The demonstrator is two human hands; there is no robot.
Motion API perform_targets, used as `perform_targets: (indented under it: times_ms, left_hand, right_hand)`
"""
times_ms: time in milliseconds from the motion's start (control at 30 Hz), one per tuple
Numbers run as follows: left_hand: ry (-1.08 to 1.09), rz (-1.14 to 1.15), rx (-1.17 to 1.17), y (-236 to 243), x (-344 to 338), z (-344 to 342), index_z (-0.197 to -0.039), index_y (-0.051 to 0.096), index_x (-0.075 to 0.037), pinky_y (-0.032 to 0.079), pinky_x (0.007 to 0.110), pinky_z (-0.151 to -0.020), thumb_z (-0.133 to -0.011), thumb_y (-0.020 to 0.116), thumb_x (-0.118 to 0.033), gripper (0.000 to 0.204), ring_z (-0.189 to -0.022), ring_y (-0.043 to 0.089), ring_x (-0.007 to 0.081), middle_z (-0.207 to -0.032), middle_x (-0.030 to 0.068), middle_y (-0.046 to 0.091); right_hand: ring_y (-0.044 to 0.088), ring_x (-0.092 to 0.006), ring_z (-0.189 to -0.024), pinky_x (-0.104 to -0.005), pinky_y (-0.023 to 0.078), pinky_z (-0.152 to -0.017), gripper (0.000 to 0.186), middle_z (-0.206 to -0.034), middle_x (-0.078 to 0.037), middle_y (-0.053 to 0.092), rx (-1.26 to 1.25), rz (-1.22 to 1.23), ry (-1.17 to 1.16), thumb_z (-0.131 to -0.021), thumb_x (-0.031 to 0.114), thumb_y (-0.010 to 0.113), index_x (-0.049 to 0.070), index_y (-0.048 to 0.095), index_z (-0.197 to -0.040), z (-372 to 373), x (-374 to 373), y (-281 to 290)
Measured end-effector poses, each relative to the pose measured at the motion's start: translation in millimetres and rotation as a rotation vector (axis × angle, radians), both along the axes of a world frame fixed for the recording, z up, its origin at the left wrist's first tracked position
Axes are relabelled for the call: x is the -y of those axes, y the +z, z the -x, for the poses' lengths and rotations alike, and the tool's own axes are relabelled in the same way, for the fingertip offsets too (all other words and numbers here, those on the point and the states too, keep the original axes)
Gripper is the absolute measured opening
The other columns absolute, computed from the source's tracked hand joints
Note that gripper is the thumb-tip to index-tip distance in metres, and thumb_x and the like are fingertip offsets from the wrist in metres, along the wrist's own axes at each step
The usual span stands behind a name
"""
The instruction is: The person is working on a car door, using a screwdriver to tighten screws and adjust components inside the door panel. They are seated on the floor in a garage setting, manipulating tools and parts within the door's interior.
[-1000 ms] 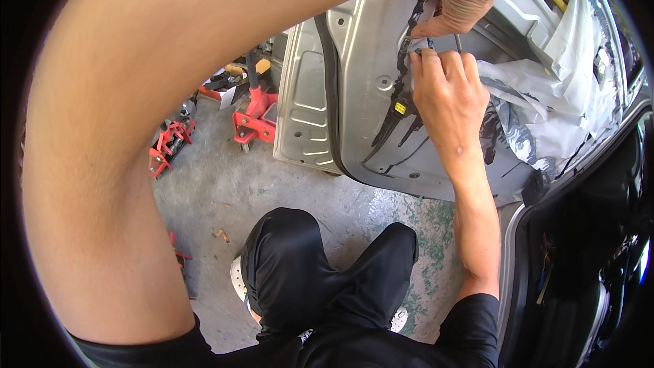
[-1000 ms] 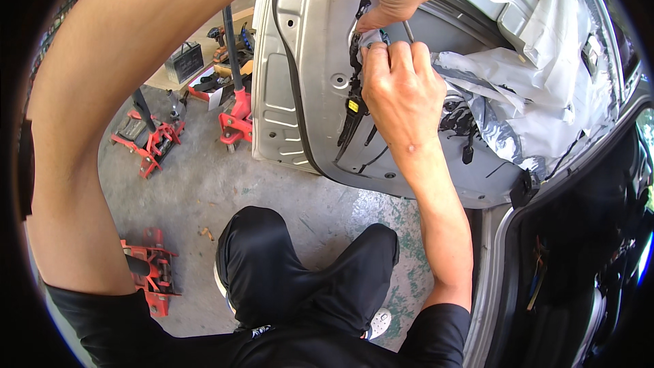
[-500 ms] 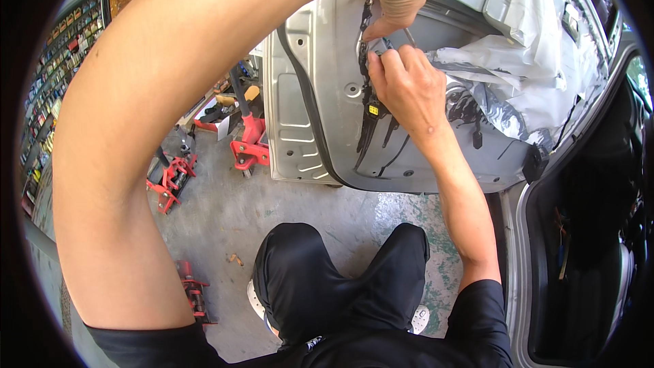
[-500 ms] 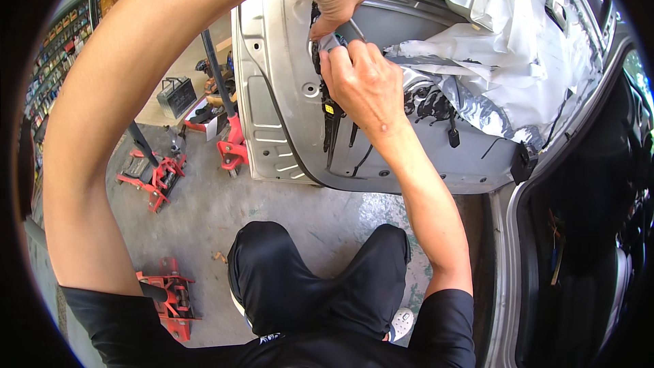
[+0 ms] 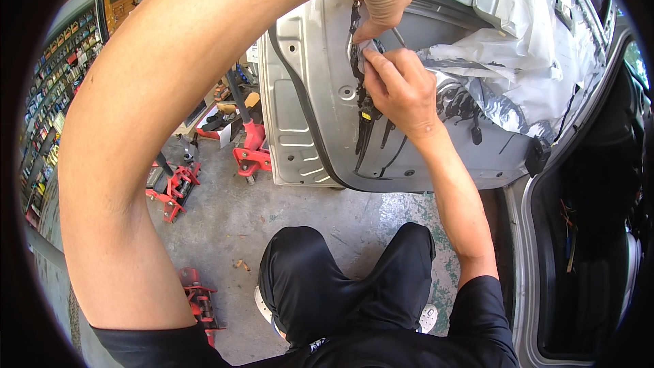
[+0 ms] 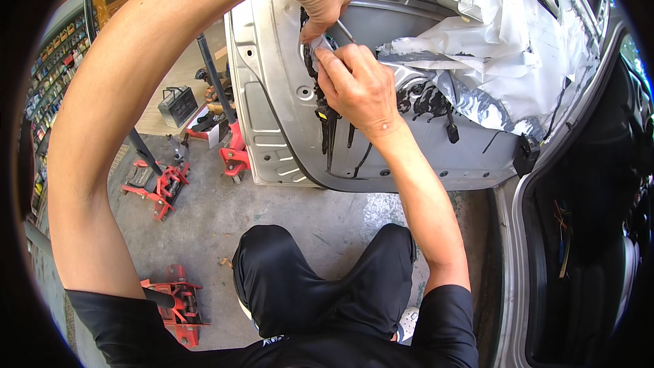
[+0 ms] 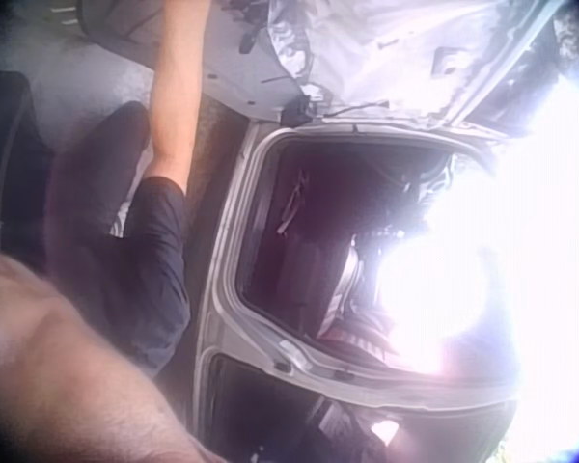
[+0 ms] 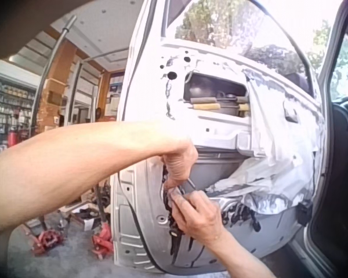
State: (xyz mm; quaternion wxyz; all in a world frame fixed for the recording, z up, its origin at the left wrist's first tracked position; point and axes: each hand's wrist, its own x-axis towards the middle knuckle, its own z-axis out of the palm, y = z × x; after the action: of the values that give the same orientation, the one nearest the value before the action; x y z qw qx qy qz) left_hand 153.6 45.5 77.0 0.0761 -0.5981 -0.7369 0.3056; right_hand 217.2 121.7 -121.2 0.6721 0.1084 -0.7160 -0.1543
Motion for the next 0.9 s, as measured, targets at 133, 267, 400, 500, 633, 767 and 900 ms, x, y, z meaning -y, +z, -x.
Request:
perform_targets:
  times_ms: [133,267,400,500,633,767,900]
  left_hand:
    - [0.007,0.000,0.000,0,0,0,-0.101,0.075,0.000,0.052,0.038,-0.075,-0.062,0.089,-0.025,0.048,-0.085,0.064,0.0248,-0.099,0.0132,0.070]
    - [0.008,-0.001,-0.002,0,-1,0,-0.101,0.074,0.000,0.052,0.038,-0.074,-0.063,0.089,-0.025,0.048,-0.085,0.064,0.0248,-0.099,0.0133,0.070]
    - [0.011,0.000,-0.006,-2,-2,1,-0.101,0.074,0.000,0.052,0.038,-0.074,-0.063,0.089,-0.025,0.048,-0.085,0.064,0.0249,-0.099,0.0134,0.070]
    - [0.014,0.001,-0.012,-1,-2,1,-0.101,0.074,0.000,0.052,0.038,-0.074,-0.063,0.089,-0.025,0.048,-0.085,0.064,0.0249,-0.099,0.0135,0.070]
    - [0.015,0.000,-0.009,-1,-2,1,-0.101,0.074,0.000,0.052,0.038,-0.073,-0.063,0.088,-0.025,0.048,-0.084,0.064,0.0249,-0.098,0.0136,0.070]
    - [0.017,0.002,-0.013,-1,-3,0,-0.101,0.074,0.000,0.052,0.038,-0.073,-0.063,0.088,-0.025,0.048,-0.084,0.063,0.0249,-0.098,0.0138,0.070]
    - [0.019,-0.004,0.006,-4,-4,3,-0.100,0.075,-0.001,0.051,0.038,-0.072,-0.063,0.088,-0.025,0.046,-0.083,0.063,0.0248,-0.097,0.0135,0.069]
  right_hand:
    - [0.057,-0.0191,-0.062,-0.0337,0.049,-0.053,0.019,-0.075,-0.002,0.053,0.013,0.010,0.023,-0.077,0.008,0.082,0.008,0.072,-0.094,2,-6,-1]
    - [0.057,-0.0190,-0.061,-0.0338,0.048,-0.051,0.020,-0.074,-0.003,0.051,-0.048,0.038,-0.015,-0.077,0.011,0.084,0.008,0.072,-0.093,5,-3,-1]
    - [0.058,-0.0188,-0.060,-0.0335,0.048,-0.050,0.020,-0.075,-0.003,0.052,-0.048,0.072,-0.036,-0.077,0.011,0.084,0.008,0.072,-0.093,4,0,-2]
    - [0.058,-0.0188,-0.060,-0.0330,0.049,-0.051,0.020,-0.077,-0.004,0.053,0.042,0.093,0.048,-0.077,0.006,0.081,0.009,0.073,-0.095,-1,-1,-1]
    - [0.060,-0.0185,-0.060,-0.0329,0.051,-0.053,0.026,-0.081,-0.004,0.055,0.073,0.091,0.102,-0.075,0.000,0.078,0.009,0.074,-0.099,-2,-10,-2]
    - [0.061,-0.0183,-0.061,-0.0327,0.052,-0.054,0.026,-0.083,-0.005,0.056,0.087,0.078,0.119,-0.074,0.001,0.078,0.008,0.074,-0.099,-5,-13,6]
    - [0.061,-0.0183,-0.061,-0.0323,0.052,-0.053,0.024,-0.085,-0.005,0.058,0.115,0.084,0.123,-0.075,0.001,0.077,0.007,0.073,-0.098,-7,-6,3]
